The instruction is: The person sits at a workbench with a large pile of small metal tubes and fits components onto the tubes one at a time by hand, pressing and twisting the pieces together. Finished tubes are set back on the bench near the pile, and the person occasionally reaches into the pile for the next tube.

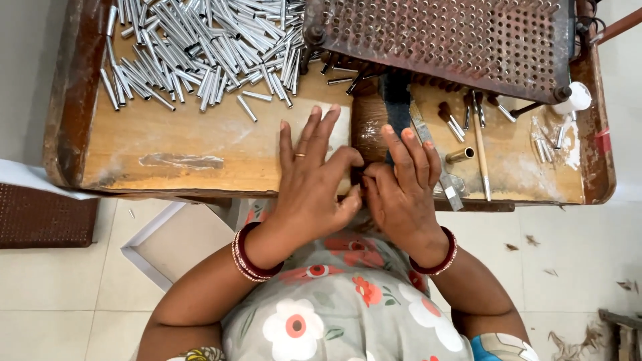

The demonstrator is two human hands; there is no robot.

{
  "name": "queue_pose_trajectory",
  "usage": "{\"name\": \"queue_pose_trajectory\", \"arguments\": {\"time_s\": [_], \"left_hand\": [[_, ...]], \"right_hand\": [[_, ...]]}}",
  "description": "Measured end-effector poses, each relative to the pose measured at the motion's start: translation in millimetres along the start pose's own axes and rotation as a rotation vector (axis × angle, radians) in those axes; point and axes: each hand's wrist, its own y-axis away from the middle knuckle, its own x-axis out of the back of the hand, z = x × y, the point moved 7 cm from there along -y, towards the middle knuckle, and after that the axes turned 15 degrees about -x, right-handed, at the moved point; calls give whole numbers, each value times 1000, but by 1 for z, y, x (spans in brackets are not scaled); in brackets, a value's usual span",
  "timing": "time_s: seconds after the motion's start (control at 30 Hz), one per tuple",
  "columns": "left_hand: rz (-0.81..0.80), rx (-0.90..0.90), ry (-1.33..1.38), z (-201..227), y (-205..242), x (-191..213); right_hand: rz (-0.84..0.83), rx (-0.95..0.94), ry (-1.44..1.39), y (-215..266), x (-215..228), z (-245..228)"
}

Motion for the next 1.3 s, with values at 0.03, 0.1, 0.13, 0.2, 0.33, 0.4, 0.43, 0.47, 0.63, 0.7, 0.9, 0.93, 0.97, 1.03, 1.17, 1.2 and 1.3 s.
{"name": "queue_pose_trajectory", "arguments": {"time_s": [0.03, 0.1, 0.13, 0.2, 0.33, 0.4, 0.43, 0.47, 0.63, 0.7, 0.9, 0.93, 0.97, 1.03, 1.17, 1.2, 1.3], "left_hand": [[4, 2, 2, -1, 0, -3], [-15, -13, -27, -3, 0, -9], [-12, -9, -26, -4, -1, -10], [-13, -8, -40, -6, -2, -11], [-7, -14, -53, -4, -1, -12], [-4, -24, -75, -2, 1, -13], [-1, -34, -73, 0, -2, -6], [36, -51, -21, 4, -4, 1], [296, -114, 293, 32, -11, 31], [40, -22, 546, 40, -11, 4], [177, -182, 608, 63, -20, -14], [175, -191, 612, 66, -21, -16], [180, -184, 646, 67, -21, -18], [181, -185, 684, 71, -22, -25], [199, -139, 630, 66, -21, -34], [239, -105, 550, 62, -21, -33], [255, -181, 255, 63, -50, -14]], "right_hand": [[-2, 3, 2, 4, -5, 1], [24, -48, -3, 11, -12, 8], [20, -44, -2, 11, -14, 7], [74, -56, -5, 11, -13, 8], [86, -53, 49, 7, -2, 5], [185, -108, -71, 7, 18, 12], [192, -109, -65, 8, 24, 17], [275, -120, -109, 14, 35, 23], [395, -39, -22, 33, 53, 21], [475, 5, 25, 44, 51, 21], [294, -121, -517, 31, 66, 32], [302, -121, -510, 38, 58, 36], [248, -193, -802, 43, 47, 49], [196, -263, -1088, 51, 29, 62], [398, -330, -1161, 59, 26, 78], [477, -405, -1137, 62, 29, 85], [473, -503, -1033, 61, 28, 143]]}}
